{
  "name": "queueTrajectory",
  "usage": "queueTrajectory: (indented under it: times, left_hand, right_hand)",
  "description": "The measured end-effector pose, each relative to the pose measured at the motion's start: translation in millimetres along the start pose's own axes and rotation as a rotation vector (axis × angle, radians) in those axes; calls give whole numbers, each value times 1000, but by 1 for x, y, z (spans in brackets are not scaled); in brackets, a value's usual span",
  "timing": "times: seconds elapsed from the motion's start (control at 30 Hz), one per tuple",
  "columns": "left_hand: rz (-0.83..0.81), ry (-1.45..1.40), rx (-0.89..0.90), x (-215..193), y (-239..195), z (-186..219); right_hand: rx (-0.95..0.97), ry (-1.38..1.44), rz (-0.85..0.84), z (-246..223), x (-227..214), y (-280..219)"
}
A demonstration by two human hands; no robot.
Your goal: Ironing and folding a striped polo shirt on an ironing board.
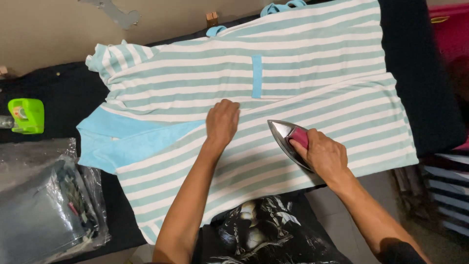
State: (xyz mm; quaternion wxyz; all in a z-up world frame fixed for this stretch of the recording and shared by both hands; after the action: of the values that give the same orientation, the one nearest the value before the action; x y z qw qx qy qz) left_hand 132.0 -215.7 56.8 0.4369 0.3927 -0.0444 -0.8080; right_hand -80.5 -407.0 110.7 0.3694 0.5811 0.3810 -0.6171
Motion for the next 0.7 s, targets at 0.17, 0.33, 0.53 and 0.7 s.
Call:
queueTrajectory:
  times: [0.17, 0.33, 0.53, 0.7]
  left_hand:
    - [-123, 82, -131, 37, 24, -13]
    - [-151, 129, -131, 34, 26, -15]
    - [66, -327, -295, -39, -10, -9]
    - [-875, -225, -926, -90, -182, -10]
  right_hand:
    - [143, -50, 14, 17, -5, 16]
    - [214, -48, -11, 21, -7, 19]
    - [263, -28, -112, 21, -10, 22]
    - [279, 2, -172, 23, -11, 21]
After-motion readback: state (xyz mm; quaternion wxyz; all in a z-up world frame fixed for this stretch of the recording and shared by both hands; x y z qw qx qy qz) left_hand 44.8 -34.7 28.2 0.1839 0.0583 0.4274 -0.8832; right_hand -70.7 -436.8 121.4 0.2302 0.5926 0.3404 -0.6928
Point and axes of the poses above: each hand's wrist, its own y-axis towards the middle knuckle, its own x-axis out of the palm, z = x × y, the point moved 4 cm from there along y, towards the middle knuckle, and after that the axes turned 13 degrees about -y, right-handed, at the moved point
